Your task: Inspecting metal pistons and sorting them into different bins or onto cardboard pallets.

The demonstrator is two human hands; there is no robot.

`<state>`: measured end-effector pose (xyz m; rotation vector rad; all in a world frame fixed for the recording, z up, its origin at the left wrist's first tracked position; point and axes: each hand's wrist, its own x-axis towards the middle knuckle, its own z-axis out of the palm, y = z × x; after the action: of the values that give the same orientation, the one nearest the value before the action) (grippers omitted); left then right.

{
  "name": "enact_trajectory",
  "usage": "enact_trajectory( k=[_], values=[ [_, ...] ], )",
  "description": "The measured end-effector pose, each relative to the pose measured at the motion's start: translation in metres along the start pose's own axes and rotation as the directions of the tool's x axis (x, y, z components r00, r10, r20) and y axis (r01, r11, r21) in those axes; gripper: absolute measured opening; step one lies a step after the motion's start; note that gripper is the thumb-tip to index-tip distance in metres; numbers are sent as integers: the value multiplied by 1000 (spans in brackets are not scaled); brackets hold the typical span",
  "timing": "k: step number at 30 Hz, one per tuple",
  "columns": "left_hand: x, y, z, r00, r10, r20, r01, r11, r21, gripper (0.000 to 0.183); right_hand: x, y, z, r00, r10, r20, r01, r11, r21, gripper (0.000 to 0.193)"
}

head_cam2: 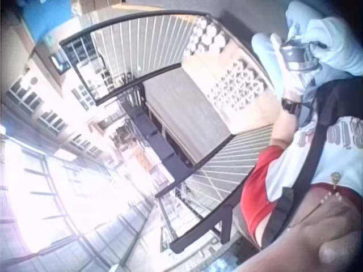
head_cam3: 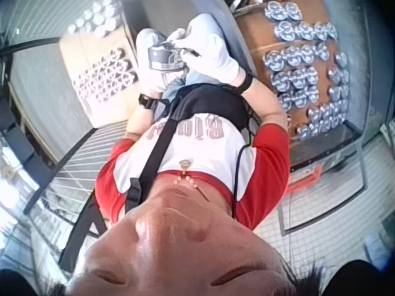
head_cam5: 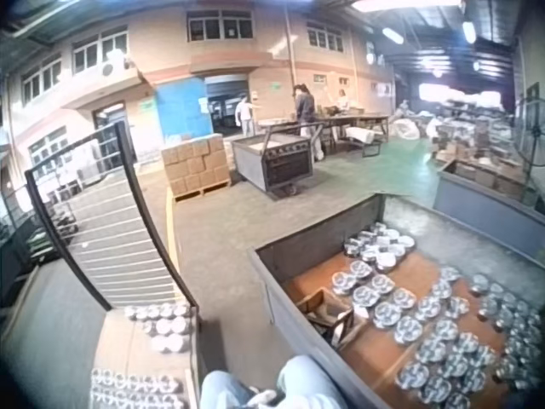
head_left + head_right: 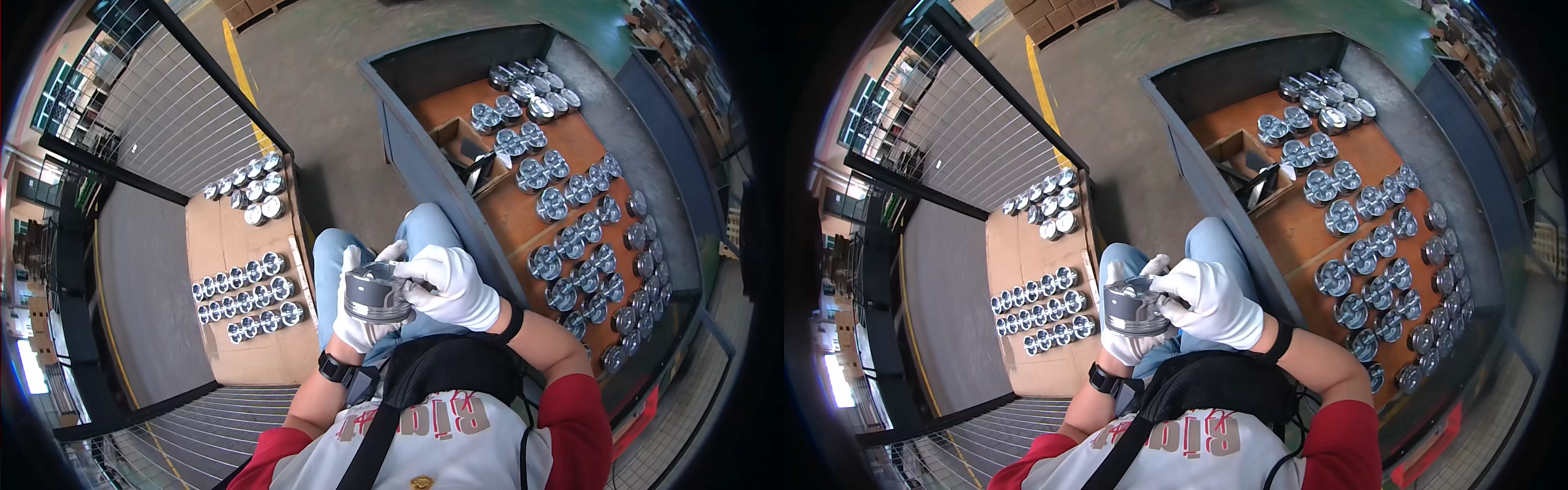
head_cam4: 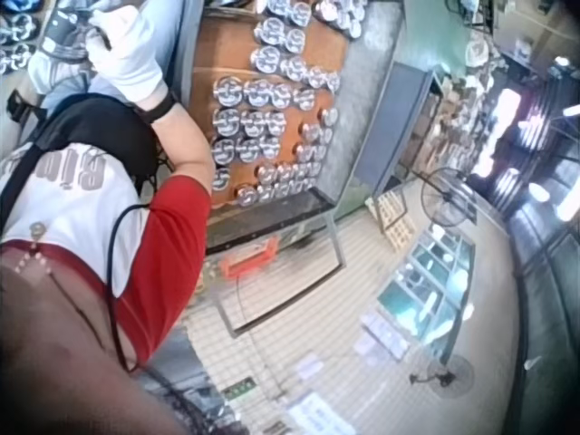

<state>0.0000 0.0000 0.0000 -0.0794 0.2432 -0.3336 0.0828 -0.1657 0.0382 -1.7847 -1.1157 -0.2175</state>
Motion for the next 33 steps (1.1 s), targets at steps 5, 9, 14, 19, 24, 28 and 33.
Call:
enact_trajectory(
  k=[5, 9, 14, 19, 24, 28, 33],
  values=[
    [-6, 4, 0, 998, 49, -35, -47, 997, 60, 71, 1, -2, 4, 999, 26, -27, -22, 989, 144, 31],
    [-6, 1, 19, 952, 244, -185, -214, 962, 168, 59, 3, -2, 2, 1000, -14, -11, 16, 983, 184, 38],
    [-11, 5, 27, 892, 412, -186, -296, 844, 447, 50, 4, -2, 4, 983, 88, 160, -112, 982, 150, 66],
    [-13, 4, 21, 884, 410, -225, -298, 865, 404, 48, -1, 1, 11, 989, 56, 134, -69, 993, 96, 68],
    [-18, 3, 29, 859, 463, -219, -310, 811, 497, 47, -3, 3, 10, 965, 189, 183, -200, 979, 42, 72],
    [-17, -4, 35, 774, 598, -210, -345, 676, 651, 43, 4, -4, 8, 988, 127, 83, -127, 992, 0, 77],
    [-12, -10, 33, 681, 732, -33, -307, 326, 894, 29, 4, -7, 10, 990, 34, 134, -27, 998, -55, 81]
  ],
)
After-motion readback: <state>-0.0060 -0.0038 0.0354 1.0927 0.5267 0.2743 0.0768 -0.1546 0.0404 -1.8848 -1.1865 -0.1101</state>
